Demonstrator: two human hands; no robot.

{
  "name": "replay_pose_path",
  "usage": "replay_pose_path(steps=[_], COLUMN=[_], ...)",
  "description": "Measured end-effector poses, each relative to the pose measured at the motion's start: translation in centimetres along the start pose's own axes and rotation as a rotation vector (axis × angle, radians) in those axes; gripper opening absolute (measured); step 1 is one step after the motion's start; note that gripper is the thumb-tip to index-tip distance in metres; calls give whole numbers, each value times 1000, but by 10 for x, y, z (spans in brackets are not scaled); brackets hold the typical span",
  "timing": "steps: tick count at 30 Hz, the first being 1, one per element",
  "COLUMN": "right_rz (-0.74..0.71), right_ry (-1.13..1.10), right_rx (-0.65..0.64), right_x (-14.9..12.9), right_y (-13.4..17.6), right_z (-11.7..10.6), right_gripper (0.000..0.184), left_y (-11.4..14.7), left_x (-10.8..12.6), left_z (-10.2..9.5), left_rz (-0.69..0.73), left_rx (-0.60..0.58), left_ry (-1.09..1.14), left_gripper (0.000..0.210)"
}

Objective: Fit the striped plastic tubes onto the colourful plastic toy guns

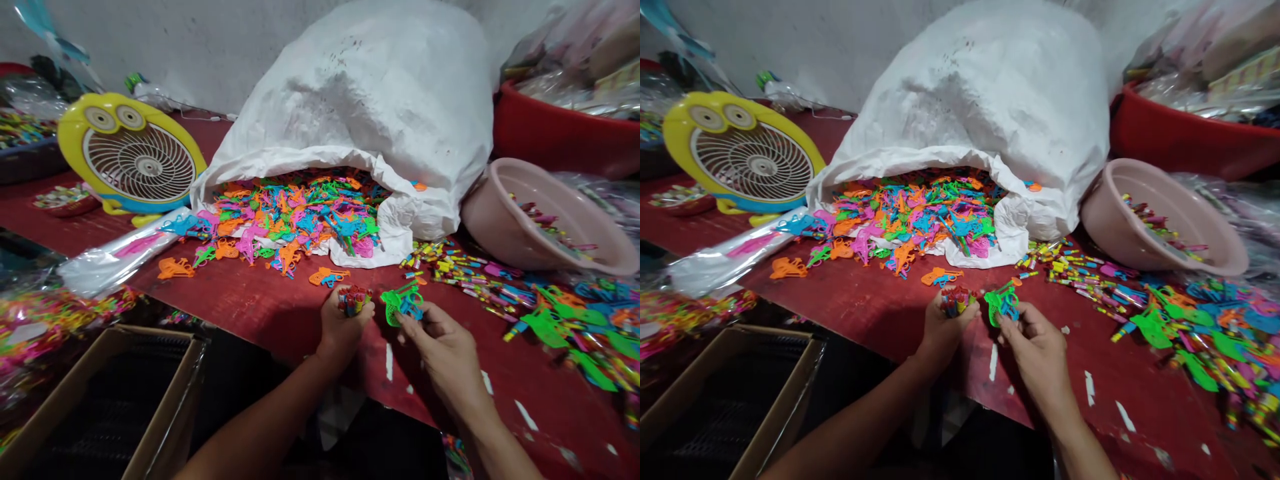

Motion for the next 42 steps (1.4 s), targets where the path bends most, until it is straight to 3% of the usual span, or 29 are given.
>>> replay_pose_path(steps=[8, 16, 24, 26, 29, 31, 36, 42], right_rz=[-17, 6, -43, -78, -201, -185, 62, -256], right_ry=[39, 58, 120, 193, 368, 358, 9, 373], right_rx=[-18, 1, -52, -15, 150, 198, -42, 249], right_x=[-6, -5, -13, -15, -26, -26, -7, -31], right_y=[7, 10, 1, 5, 17, 21, 19, 43], right_z=[17, 16, 8, 7, 6, 6, 11, -6], right_gripper=[29, 31, 32, 33, 34, 34, 34, 25], left_y=[2, 4, 7, 9, 12, 14, 20, 28], left_x=[10, 6, 10, 10, 10, 12, 21, 33], left_z=[1, 2, 5, 8, 11, 10, 7, 12], left_rz=[87, 161, 253, 261, 274, 282, 344, 470], left_rx=[13, -13, -121, -150, -176, -162, -156, -214], left_ry=[-104, -222, -330, -369, -381, -364, -332, -317], left_gripper=[19, 12, 16, 19, 18, 15, 13, 15])
Point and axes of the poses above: each hand's wrist, its own y-axis away from the middle knuckle, its own z-axis out of the palm, x = y × z, the point moved 7 cm from there along -y, towards the middle knuckle, and after that the axes turned 5 degrees about y, right-handed, at the moved point
